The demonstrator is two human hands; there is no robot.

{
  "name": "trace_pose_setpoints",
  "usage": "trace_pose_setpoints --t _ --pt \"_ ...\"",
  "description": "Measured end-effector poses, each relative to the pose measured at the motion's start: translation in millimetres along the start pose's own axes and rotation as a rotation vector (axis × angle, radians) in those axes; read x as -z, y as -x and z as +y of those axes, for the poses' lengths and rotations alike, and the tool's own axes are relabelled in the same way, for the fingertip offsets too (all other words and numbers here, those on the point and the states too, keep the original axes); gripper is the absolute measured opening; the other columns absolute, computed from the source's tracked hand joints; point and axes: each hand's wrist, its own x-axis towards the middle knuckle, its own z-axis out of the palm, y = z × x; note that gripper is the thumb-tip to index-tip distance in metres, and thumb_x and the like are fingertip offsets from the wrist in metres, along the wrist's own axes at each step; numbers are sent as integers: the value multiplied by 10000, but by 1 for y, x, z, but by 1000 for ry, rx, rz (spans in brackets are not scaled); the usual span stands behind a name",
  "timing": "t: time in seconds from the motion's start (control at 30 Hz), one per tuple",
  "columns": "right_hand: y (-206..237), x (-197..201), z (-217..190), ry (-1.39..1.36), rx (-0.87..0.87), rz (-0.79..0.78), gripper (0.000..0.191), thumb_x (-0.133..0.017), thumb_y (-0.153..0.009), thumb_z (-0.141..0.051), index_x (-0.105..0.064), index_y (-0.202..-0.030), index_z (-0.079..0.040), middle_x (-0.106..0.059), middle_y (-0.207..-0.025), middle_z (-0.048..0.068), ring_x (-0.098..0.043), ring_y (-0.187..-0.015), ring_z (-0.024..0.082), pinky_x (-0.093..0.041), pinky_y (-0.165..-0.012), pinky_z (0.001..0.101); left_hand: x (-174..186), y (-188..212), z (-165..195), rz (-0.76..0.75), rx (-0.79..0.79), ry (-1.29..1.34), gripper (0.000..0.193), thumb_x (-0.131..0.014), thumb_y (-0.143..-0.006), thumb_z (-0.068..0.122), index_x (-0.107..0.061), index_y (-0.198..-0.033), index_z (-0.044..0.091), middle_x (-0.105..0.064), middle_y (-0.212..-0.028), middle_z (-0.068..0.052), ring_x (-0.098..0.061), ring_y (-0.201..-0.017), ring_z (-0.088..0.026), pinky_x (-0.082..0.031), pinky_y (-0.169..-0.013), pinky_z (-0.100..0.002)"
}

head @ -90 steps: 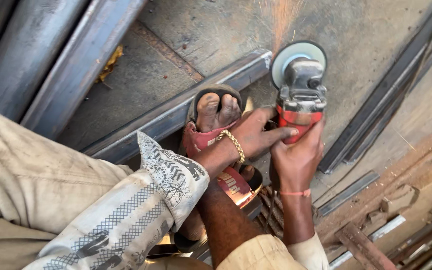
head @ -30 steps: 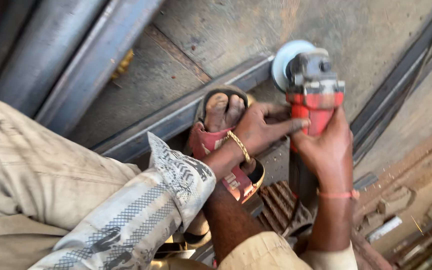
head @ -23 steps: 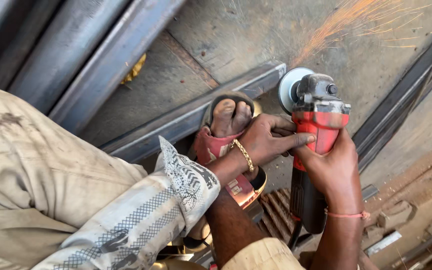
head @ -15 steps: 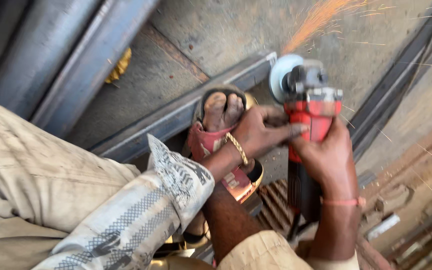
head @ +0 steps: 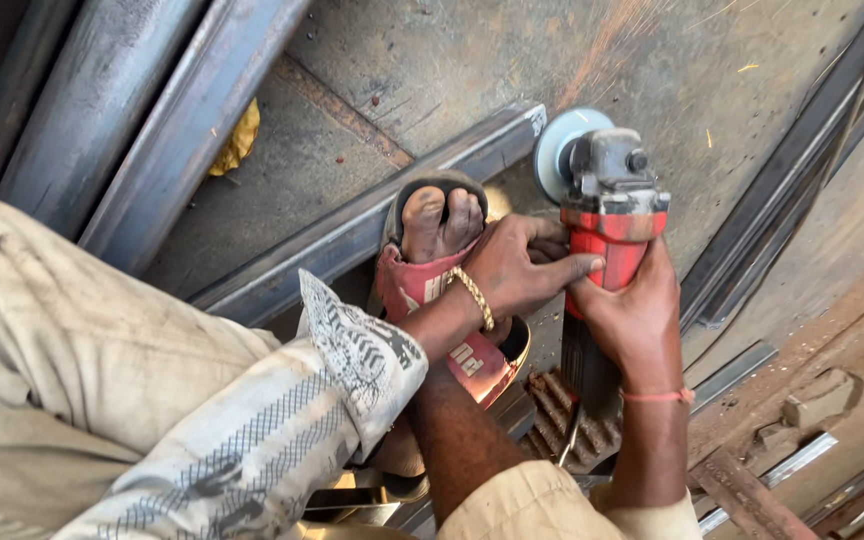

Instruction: The person sits on the ground and uses an angle grinder to grind and deburr the cut ends of square steel tubes, holding each bar steady with the feet and hands while sparks fly, repositioning the bars to grind different ends.

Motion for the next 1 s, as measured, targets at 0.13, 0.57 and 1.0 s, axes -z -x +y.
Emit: trace_pose_setpoints --t 0.13,0.57,1.0 --pt "3 -9 15 -270 -54 -32 523 -739 -792 -108 -590 -1281 4 -740 -1162 113 -719 -1039 170 -583 -925 332 2 1 3 -30 8 -80 384 -799 -855 271 -749 -1065 -47 -793 -911 -96 -718 -814 -79 -600 -739 -271" --pt "33 -32 48 -370 -193 88 614 -861 -722 -217 -607 -1239 -8 -748 -1071 115 -706 -926 184 -574 -842 363 33 74 176 245 -342 -1709 454 -631 -777 94 -616 -1231 98 -652 -1199 -113 -673 -1064 -344 -564 -784 -480" --pt "9 -21 47 -444 -167 194 640 -891 -656 -307 -647 -1169 -13 -766 -994 171 -755 -888 263 -573 -806 403 162 64 126 261 381 -1951 933 -929 -625 161 -414 -1393 35 -669 -1134 -203 -674 -1050 -397 -561 -881 -474"
